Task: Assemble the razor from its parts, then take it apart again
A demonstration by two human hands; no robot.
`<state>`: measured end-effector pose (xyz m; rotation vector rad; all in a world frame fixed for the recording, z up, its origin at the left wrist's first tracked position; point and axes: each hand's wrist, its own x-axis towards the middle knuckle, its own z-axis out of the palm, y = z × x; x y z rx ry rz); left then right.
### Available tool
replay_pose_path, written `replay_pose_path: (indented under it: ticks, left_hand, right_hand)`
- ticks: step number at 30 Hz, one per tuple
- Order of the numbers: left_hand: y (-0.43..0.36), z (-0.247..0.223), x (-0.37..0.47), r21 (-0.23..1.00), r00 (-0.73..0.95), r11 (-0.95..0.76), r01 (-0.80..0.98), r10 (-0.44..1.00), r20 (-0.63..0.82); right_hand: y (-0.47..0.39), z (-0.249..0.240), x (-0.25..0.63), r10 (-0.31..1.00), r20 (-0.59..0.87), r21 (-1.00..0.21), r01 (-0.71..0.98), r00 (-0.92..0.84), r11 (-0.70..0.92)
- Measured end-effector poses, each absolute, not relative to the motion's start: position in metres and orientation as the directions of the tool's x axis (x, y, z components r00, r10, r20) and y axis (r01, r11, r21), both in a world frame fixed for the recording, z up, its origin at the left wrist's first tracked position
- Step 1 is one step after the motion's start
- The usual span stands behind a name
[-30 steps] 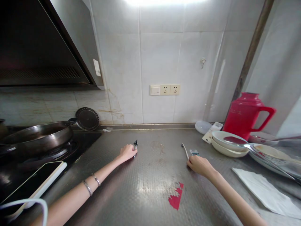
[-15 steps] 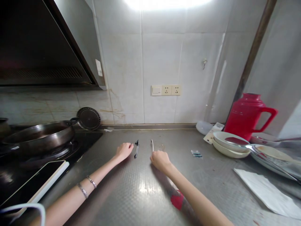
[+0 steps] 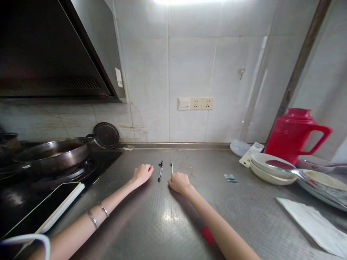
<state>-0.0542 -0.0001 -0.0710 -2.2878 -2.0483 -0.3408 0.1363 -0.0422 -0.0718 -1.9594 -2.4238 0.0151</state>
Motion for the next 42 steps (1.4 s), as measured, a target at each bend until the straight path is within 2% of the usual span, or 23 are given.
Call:
replay_pose_path:
  ticks: [7,11,15,20,23,26,32,42]
  left_hand:
    - [-0.001,-0.066,-0.047,0.059,0.139,-0.154,0.986,0.969,0.207]
    - [-0.003,-0.062,-0.042,0.061,0.189,-0.207,0.976,0.956,0.223]
    - [-0.005,-0.059,-0.044,0.108,0.283,-0.316,0.942,0.927,0.247]
    - [-0.007,-0.052,-0.044,0.161,0.370,-0.427,0.890,0.881,0.294]
    - [-0.009,-0.048,-0.041,0.208,0.396,-0.464,0.861,0.868,0.299]
    - [-0.012,-0.045,-0.034,0.251,0.421,-0.491,0.834,0.861,0.284]
    - [-0.021,-0.040,-0.023,0.255,0.472,-0.538,0.804,0.837,0.277]
    - [-0.024,-0.039,-0.024,0.280,0.491,-0.553,0.785,0.830,0.264]
  right_hand:
    - [-0.036,-0.059,0.165,0.977,0.064,-0.078,0.975,-0.202,0.207]
    - [-0.029,-0.045,0.230,0.917,0.168,-0.226,0.891,-0.362,0.393]
    - [-0.022,-0.051,0.322,0.891,0.290,-0.229,0.879,-0.350,0.419]
    - [-0.025,-0.077,0.418,0.965,0.173,-0.257,0.937,-0.197,0.237]
    - [-0.031,-0.091,0.447,0.984,0.084,-0.311,0.934,-0.157,0.175]
    - [-0.036,-0.098,0.458,0.992,0.056,-0.354,0.927,-0.114,0.126]
    - [-0.037,-0.099,0.458,0.984,0.109,-0.413,0.894,-0.140,0.173]
    - [-0.030,-0.102,0.457,0.984,0.073,-0.491,0.853,-0.163,0.178]
